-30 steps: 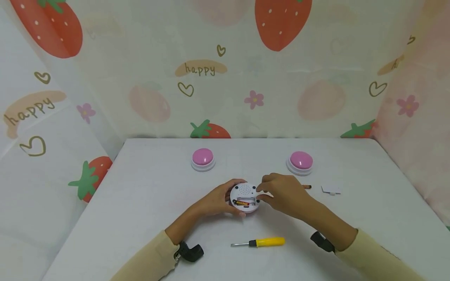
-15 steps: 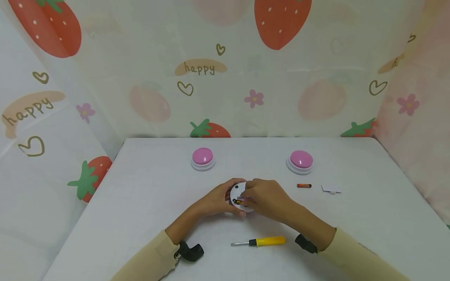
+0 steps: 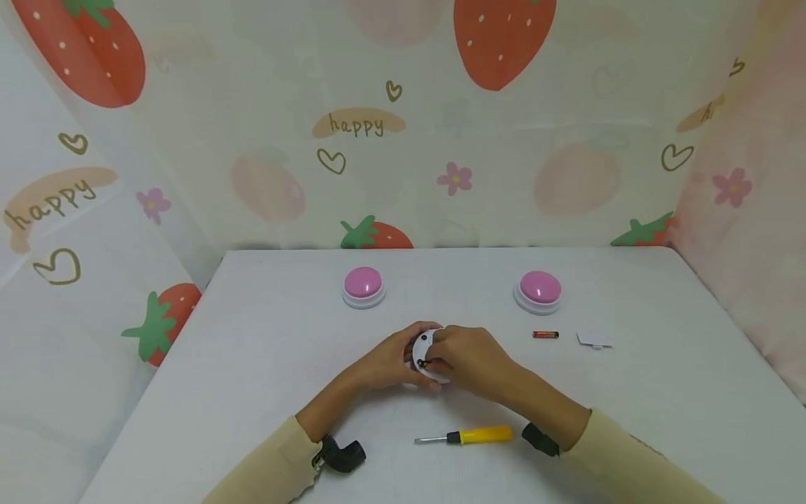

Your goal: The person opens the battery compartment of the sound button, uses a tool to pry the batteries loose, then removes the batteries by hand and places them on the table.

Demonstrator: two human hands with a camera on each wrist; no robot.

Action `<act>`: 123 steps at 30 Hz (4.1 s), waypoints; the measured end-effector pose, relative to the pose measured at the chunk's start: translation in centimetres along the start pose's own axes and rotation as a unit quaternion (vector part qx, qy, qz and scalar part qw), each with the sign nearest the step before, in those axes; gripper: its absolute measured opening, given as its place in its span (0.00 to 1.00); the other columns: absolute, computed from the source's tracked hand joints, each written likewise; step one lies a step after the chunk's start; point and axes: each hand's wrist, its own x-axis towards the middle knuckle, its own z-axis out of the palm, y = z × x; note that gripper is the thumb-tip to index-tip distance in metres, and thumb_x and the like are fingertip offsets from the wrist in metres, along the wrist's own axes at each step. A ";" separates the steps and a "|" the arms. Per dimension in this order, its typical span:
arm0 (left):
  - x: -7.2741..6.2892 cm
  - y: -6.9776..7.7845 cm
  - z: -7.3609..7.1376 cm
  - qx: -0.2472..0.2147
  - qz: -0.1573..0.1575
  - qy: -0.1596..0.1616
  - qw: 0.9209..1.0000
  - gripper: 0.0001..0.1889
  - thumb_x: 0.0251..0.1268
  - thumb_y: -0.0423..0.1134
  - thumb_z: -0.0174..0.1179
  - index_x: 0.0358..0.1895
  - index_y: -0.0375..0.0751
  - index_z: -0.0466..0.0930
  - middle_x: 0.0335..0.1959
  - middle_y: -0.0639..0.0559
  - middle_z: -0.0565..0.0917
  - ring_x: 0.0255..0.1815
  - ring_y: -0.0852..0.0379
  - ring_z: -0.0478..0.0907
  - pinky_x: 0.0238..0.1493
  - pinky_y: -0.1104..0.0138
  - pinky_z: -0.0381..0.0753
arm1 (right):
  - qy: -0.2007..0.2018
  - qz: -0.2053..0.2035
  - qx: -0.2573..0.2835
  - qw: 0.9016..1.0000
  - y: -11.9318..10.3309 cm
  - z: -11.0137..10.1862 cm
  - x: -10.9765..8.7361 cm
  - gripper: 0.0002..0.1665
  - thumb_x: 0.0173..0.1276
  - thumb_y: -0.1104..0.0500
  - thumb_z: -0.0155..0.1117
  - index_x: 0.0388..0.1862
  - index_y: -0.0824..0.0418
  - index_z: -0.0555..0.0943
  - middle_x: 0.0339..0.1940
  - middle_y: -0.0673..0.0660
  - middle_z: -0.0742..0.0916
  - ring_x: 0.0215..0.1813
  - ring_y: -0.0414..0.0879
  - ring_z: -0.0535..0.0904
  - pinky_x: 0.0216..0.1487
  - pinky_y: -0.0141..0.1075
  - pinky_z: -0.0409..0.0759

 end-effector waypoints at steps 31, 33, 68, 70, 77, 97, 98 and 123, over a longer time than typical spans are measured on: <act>0.2 0.3 0.4 0.027 -0.036 0.025 0.999 0.48 0.47 0.38 0.82 0.74 0.55 0.65 0.67 0.59 0.74 0.68 0.60 0.72 0.70 0.65 0.70 | 0.007 0.062 -0.041 0.997 3.3 -4.0 -4.4 0.11 0.59 0.60 0.79 0.41 0.51 0.90 0.35 0.44 0.88 0.34 0.39 0.80 0.29 0.24 0.76; 0.1 0.3 0.4 0.030 -0.039 0.027 0.998 0.48 0.47 0.39 0.82 0.74 0.56 0.65 0.68 0.59 0.74 0.69 0.60 0.71 0.71 0.64 0.69 | 0.000 0.075 -0.042 0.996 3.7 -4.3 -5.0 0.11 0.59 0.60 0.80 0.41 0.51 0.91 0.35 0.44 0.88 0.35 0.39 0.80 0.30 0.25 0.76; -0.1 -0.2 0.5 0.024 -0.041 0.023 0.999 0.49 0.46 0.39 0.83 0.74 0.54 0.64 0.67 0.59 0.74 0.66 0.60 0.73 0.69 0.67 0.71 | -0.026 0.134 -0.092 0.986 11.8 -3.5 -10.7 0.13 0.51 0.62 0.84 0.36 0.55 0.91 0.33 0.51 0.88 0.37 0.48 0.82 0.32 0.40 0.86; -0.1 -0.3 0.6 0.023 -0.041 0.025 0.999 0.49 0.46 0.39 0.83 0.74 0.54 0.64 0.67 0.59 0.74 0.66 0.60 0.73 0.68 0.68 0.71 | -0.025 0.133 -0.098 0.986 11.9 -3.2 -10.7 0.13 0.50 0.62 0.84 0.35 0.55 0.91 0.32 0.51 0.88 0.36 0.47 0.82 0.31 0.40 0.85; 0.3 -0.3 0.3 0.019 -0.035 0.030 0.999 0.49 0.46 0.37 0.83 0.74 0.53 0.64 0.67 0.58 0.74 0.66 0.60 0.73 0.68 0.68 0.71 | -0.018 0.132 -0.113 0.985 12.2 -3.3 -10.1 0.14 0.48 0.62 0.86 0.35 0.56 0.91 0.31 0.53 0.89 0.35 0.48 0.83 0.32 0.40 0.86; 0.0 0.2 0.2 0.014 -0.042 0.020 0.999 0.49 0.49 0.38 0.81 0.76 0.55 0.64 0.69 0.59 0.73 0.68 0.60 0.72 0.70 0.67 0.70 | -0.049 0.150 0.009 0.987 6.7 -3.3 -6.8 0.26 0.59 0.53 0.80 0.56 0.56 0.85 0.40 0.47 0.88 0.40 0.44 0.82 0.37 0.34 0.81; 0.0 0.2 0.1 0.014 -0.042 0.017 0.999 0.49 0.50 0.38 0.81 0.76 0.55 0.63 0.70 0.59 0.72 0.68 0.59 0.72 0.70 0.67 0.70 | -0.053 0.150 0.024 0.987 6.2 -3.0 -6.4 0.29 0.60 0.52 0.79 0.60 0.56 0.83 0.42 0.47 0.88 0.42 0.44 0.82 0.37 0.33 0.81; 0.7 4.0 -0.7 0.145 -0.050 0.046 0.987 0.53 0.48 0.42 0.82 0.78 0.44 0.61 0.72 0.48 0.72 0.68 0.51 0.72 0.67 0.60 0.75 | -0.046 0.150 0.159 0.975 3.7 -2.6 -2.4 0.41 0.57 0.58 0.81 0.68 0.68 0.76 0.43 0.52 0.87 0.42 0.45 0.81 0.33 0.27 0.81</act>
